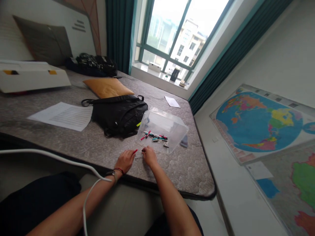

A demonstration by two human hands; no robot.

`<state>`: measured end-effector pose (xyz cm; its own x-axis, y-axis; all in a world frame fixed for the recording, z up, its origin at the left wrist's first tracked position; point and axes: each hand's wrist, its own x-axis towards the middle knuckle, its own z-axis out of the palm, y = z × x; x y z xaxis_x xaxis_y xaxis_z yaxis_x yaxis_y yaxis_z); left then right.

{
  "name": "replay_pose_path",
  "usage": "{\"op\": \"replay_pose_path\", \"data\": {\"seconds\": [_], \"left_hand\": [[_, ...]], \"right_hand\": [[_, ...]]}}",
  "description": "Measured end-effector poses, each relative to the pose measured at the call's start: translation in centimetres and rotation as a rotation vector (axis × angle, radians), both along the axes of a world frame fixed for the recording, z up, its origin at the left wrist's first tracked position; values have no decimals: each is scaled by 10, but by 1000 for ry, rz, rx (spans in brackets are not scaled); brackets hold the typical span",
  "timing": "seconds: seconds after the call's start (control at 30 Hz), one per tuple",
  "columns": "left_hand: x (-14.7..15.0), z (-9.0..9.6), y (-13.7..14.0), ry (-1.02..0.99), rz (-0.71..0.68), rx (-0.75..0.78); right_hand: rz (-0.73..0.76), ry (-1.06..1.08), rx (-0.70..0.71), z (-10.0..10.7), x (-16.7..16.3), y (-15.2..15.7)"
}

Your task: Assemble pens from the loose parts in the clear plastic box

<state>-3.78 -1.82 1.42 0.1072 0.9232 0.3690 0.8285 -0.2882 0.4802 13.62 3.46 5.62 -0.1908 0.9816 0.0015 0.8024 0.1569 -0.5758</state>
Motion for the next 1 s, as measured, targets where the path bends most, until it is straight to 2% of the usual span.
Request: {"op": "replay_pose_path", "data": {"seconds": [0.1,0.17,0.23,0.43,0.77,0.87,0.93,1.0], "left_hand": [[0,-1,0,11,4,-9],[1,0,0,21,5,-21],[1,1,0,26,10,-36],[2,1,0,38,18,-38],[2,2,0,57,13,-27],[2,2,0,48,8,-18],[2,2,0,40,8,-14],[2,1,1,42,7,-15]], "right_hand": [[-271,617,-55,8,10,8],[-326,939,-104,14,13,8],[-319,1087,-133,19,11,6],[-322,1156,-130,21,-2,0],[-289,1135,-148,23,-5,2],[-332,1144,-93,22,0,4],[-409,1085,-23,16,12,5],[-469,907,25,4,30,4]]}}
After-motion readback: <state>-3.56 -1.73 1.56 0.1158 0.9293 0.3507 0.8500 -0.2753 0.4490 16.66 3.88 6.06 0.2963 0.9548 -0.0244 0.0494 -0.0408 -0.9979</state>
